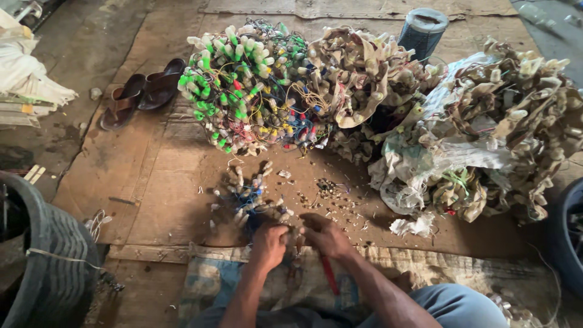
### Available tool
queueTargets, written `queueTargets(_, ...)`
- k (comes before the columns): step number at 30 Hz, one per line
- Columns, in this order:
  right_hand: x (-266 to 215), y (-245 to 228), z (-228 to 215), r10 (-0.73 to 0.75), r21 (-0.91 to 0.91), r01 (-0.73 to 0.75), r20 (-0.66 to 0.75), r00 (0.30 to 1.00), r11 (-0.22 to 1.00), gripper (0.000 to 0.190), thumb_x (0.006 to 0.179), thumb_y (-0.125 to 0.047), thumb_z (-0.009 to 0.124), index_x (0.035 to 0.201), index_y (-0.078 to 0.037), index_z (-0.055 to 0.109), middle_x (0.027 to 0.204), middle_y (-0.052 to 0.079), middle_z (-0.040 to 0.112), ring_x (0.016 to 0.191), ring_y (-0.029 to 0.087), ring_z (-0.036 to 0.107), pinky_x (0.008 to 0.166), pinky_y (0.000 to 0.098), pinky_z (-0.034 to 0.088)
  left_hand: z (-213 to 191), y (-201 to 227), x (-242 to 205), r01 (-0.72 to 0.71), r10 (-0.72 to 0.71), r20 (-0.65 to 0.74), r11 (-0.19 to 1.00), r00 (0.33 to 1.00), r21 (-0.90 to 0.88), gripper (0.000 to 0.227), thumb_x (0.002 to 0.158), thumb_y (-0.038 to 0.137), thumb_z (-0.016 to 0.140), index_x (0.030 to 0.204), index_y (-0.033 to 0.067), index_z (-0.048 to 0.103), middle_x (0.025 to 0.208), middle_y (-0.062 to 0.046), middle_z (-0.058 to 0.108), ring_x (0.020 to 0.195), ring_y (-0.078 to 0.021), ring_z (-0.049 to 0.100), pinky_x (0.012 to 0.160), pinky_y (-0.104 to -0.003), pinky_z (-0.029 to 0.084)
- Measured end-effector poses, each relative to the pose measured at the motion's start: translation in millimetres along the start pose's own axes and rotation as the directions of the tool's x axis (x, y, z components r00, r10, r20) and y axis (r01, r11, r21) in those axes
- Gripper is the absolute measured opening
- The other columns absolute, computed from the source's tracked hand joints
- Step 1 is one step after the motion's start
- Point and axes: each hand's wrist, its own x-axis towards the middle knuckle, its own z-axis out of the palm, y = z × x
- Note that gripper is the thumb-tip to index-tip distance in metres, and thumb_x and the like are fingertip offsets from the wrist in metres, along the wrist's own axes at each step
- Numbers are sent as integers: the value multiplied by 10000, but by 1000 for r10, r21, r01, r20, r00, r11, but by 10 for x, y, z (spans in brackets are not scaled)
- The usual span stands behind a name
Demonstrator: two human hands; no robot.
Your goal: The person sits on a mat and uses pliers to cut the metal bases off small light bulbs from a tangled string. The bulbs are removed one by one, and the cut metal pieces fall onto the mat.
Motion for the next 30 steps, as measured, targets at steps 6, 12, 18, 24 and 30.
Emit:
queueTargets(6,136,239,11,59,-11,-61,-139,989,998,328,1009,-264,657,995,59,712,718,79,656,615,150,558,543,323,456,317,76,47,-228,212,-202,972,956,-62,121,925,121,627,983,20,661,970,-225,695,950,-451,634,856,-529,496)
queueTargets(12,229,342,-62,-49,269,44,13,999,962,260,886,-139,660,1110,-8,650,836,37,689,672,128,612,588,302,500,325,18,58,-181,165,-185,980,969,-77,121,933,127,619,994,35,669,966,-218,696,969,-444,635,871,-522,496)
queueTargets(18,62,46,-84,22,310,-33,39,999,950,291,808,0,653,1099,3,668,827,64,719,690,151,651,631,311,534,250,112,25,-208,195,-142,975,970,-83,86,900,115,634,891,29,639,913,-219,677,929,-444,627,845,-528,488)
queueTargets(24,103,188,-80,60,193,-39,-107,992,980,165,885,-42,662,1034,26,687,803,140,695,688,213,646,619,352,527,178,173,37,-146,141,-67,985,988,-92,119,945,128,604,906,21,638,916,-217,669,928,-444,618,839,-531,481)
queueTargets(30,230,400,-164,60,713,31,-101,993,700,213,760,50,606,946,-53,601,815,86,676,680,196,647,587,351,521,164,163,77,-162,138,-138,971,981,-179,121,948,136,615,952,21,651,944,-227,664,932,-461,609,817,-530,480)
